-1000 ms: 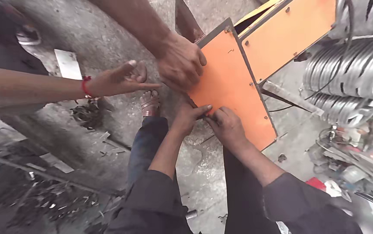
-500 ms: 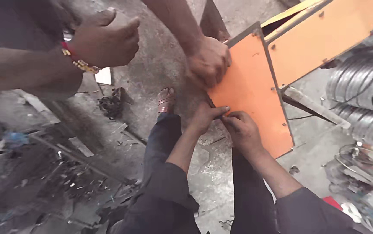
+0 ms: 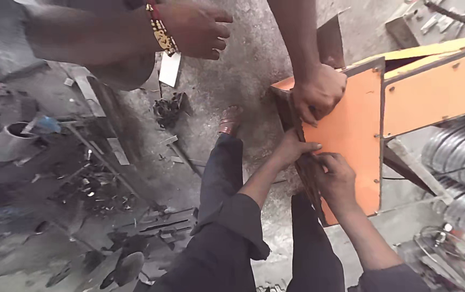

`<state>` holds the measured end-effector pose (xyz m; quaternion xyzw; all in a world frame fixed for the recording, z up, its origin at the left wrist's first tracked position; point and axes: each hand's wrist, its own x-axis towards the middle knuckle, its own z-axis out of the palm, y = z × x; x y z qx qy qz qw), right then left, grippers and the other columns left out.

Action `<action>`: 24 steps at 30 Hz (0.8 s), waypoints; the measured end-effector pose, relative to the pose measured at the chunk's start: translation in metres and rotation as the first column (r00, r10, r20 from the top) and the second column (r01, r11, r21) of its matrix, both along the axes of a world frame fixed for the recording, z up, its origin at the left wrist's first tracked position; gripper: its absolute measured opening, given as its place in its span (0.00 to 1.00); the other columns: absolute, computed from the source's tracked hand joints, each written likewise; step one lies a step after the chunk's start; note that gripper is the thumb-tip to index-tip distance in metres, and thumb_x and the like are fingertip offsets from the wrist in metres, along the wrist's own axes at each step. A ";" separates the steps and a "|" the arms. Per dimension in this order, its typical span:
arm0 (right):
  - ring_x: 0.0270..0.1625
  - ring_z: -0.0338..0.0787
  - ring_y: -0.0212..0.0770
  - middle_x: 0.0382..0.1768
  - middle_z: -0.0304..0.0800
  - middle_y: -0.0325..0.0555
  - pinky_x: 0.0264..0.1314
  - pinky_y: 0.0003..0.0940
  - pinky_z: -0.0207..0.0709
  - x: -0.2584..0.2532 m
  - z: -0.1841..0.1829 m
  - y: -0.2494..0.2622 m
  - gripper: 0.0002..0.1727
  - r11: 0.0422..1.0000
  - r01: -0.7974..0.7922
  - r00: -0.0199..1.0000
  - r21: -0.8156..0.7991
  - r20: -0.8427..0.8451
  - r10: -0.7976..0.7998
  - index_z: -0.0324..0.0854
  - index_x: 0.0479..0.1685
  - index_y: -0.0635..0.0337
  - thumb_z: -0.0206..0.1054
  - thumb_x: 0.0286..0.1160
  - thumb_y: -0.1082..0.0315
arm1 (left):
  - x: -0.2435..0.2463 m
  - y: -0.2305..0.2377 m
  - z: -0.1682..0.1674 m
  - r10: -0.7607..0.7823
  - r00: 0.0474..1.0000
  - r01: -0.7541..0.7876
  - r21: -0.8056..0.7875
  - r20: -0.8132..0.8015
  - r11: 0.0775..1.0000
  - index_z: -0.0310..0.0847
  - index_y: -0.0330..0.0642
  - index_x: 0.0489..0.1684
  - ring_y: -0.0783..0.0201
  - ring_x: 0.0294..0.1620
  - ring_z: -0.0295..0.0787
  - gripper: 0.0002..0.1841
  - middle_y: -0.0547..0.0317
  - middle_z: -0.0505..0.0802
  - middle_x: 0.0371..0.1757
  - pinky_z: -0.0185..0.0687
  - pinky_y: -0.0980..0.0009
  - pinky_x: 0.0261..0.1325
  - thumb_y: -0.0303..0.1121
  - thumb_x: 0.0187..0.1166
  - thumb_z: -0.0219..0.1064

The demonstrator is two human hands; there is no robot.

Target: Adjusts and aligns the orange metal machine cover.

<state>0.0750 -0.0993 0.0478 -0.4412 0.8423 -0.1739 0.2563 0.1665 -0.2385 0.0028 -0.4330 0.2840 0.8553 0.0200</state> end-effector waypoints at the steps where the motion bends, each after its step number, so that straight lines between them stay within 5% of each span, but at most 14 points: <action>1: 0.45 0.94 0.41 0.41 0.95 0.48 0.52 0.35 0.89 0.000 -0.001 0.000 0.09 1.000 0.001 1.000 0.001 -0.002 -0.001 0.93 0.39 0.59 0.73 0.76 0.63 | 0.000 0.001 -0.002 -0.007 1.000 0.007 -0.008 0.007 1.000 0.74 0.38 0.72 0.58 0.48 0.93 0.30 0.47 0.92 0.54 0.92 0.59 0.53 0.25 0.69 0.80; 7: 0.48 0.94 0.48 0.43 0.94 0.52 0.55 0.43 0.89 -0.007 0.004 -0.004 0.10 0.992 -0.112 0.994 0.062 0.013 0.111 0.92 0.40 0.61 0.70 0.79 0.64 | 0.008 0.009 -0.007 0.009 0.999 -0.006 -0.050 0.049 0.999 0.72 0.38 0.74 0.56 0.50 0.93 0.34 0.45 0.91 0.55 0.92 0.58 0.55 0.30 0.68 0.82; 9: 0.42 0.93 0.49 0.37 0.92 0.53 0.48 0.45 0.89 -0.008 0.004 -0.003 0.12 0.990 -0.116 0.993 0.083 -0.009 0.117 0.90 0.37 0.63 0.70 0.78 0.61 | 0.019 0.010 -0.008 -0.052 0.995 0.063 -0.123 0.086 0.990 0.71 0.38 0.75 0.58 0.52 0.92 0.35 0.47 0.91 0.56 0.91 0.58 0.58 0.37 0.70 0.82; 13: 0.41 0.93 0.53 0.35 0.91 0.55 0.49 0.52 0.89 -0.011 0.007 -0.003 0.19 0.982 -0.099 0.995 0.163 -0.004 0.101 0.88 0.37 0.66 0.69 0.80 0.55 | 0.049 0.011 -0.008 -0.140 0.977 0.176 -0.233 0.160 0.956 0.79 0.37 0.69 0.59 0.54 0.93 0.28 0.49 0.93 0.57 0.90 0.58 0.62 0.46 0.77 0.76; 19: 0.50 0.93 0.60 0.45 0.92 0.60 0.52 0.56 0.88 -0.009 0.028 -0.024 0.11 0.920 -0.221 0.971 0.324 -0.018 0.239 0.89 0.44 0.64 0.65 0.84 0.65 | 0.110 0.027 0.023 -0.283 0.881 0.401 -0.278 0.379 0.873 0.82 0.34 0.64 0.60 0.59 0.91 0.22 0.47 0.92 0.59 0.86 0.60 0.68 0.40 0.80 0.73; 24: 0.54 0.92 0.61 0.48 0.90 0.62 0.52 0.57 0.87 -0.014 0.040 -0.044 0.08 0.824 -0.385 0.912 0.415 0.033 0.410 0.87 0.48 0.63 0.63 0.83 0.71 | 0.140 0.054 0.044 -0.453 0.796 0.553 -0.178 0.401 0.814 0.82 0.37 0.67 0.58 0.61 0.91 0.23 0.48 0.92 0.60 0.83 0.54 0.71 0.42 0.79 0.73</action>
